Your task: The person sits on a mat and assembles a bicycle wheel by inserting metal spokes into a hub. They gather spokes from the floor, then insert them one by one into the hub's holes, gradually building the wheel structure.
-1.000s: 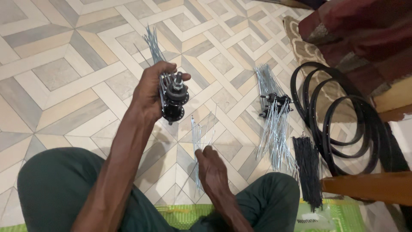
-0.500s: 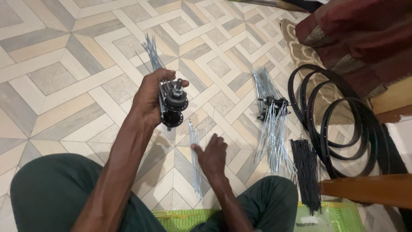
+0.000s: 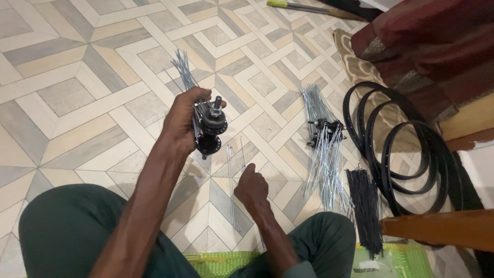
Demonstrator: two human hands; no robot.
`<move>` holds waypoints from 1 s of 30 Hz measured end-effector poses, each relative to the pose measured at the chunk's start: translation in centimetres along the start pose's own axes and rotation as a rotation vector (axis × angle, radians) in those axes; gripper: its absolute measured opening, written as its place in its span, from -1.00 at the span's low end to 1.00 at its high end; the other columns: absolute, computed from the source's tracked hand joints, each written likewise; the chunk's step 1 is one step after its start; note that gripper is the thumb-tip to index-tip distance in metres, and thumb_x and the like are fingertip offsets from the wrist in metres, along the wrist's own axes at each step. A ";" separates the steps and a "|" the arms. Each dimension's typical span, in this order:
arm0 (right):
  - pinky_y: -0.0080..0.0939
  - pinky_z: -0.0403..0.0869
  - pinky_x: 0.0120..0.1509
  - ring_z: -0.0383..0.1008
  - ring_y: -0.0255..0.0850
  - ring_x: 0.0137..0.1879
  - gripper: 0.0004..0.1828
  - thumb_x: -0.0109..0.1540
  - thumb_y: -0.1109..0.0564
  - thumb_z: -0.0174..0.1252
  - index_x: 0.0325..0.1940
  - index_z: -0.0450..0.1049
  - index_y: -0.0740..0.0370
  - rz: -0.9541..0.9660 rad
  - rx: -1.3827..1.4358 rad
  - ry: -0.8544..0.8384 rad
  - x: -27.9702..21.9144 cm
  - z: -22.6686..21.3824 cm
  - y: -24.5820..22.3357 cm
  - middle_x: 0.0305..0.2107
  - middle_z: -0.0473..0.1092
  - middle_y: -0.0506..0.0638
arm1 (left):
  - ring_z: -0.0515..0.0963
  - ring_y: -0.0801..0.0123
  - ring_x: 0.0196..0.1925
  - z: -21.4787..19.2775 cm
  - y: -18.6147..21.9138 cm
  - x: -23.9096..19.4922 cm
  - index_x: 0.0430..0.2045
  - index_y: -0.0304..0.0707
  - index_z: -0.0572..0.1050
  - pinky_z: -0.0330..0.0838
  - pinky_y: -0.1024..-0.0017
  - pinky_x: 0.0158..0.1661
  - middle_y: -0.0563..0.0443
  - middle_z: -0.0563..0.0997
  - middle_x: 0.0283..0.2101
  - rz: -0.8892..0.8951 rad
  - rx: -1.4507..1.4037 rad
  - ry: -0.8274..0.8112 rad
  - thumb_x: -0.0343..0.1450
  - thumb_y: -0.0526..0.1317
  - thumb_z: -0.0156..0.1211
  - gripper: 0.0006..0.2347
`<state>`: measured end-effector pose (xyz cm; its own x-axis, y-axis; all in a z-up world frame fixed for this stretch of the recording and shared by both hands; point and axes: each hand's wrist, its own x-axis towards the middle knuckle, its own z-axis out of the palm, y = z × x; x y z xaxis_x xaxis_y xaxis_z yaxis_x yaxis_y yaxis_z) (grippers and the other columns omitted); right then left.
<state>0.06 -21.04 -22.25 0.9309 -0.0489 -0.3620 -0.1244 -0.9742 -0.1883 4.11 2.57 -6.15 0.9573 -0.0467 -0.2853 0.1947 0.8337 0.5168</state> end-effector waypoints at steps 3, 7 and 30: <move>0.11 0.53 0.01 0.55 0.24 -0.08 -0.58 0.14 0.26 0.22 -0.01 0.21 0.41 -0.053 -0.021 -0.012 0.2 -0.5 0.9 -0.25 0.46 0.37 | 0.62 0.26 -0.48 -0.2 -0.1 0.2 -0.34 -0.33 0.40 0.59 0.29 -0.45 -0.36 0.64 -0.32 0.009 -0.026 -0.005 0.37 -0.25 0.23 -0.84; 0.05 0.54 -0.08 0.55 0.04 -0.17 -0.80 0.28 0.21 0.06 -0.07 0.30 0.36 0.037 0.477 -0.152 -0.8 -3.7 2.7 -0.26 0.47 0.25 | 0.58 0.26 -0.54 -0.1 -0.3 0.3 -0.37 -0.31 0.34 0.60 0.24 -0.50 -0.35 0.63 -0.34 0.004 -0.020 -0.010 0.32 -0.23 0.23 -0.80; -0.18 0.46 0.28 0.53 -0.17 0.13 -0.79 0.39 0.16 -0.01 0.05 0.41 0.29 -0.437 1.029 0.311 -11.3 -8.5 0.2 -0.09 0.55 0.08 | 0.71 0.18 -0.32 1.8 -0.8 -0.8 -0.35 -0.34 0.53 0.71 0.16 -0.23 -0.09 0.55 -0.46 0.125 -0.255 -0.023 0.31 -0.16 0.43 -0.76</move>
<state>-7.54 -22.57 -10.47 0.9898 0.0565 0.1306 0.1414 -0.2887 -0.9469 3.55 0.97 -4.84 0.9757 0.0550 -0.2121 0.0177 0.9451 0.3263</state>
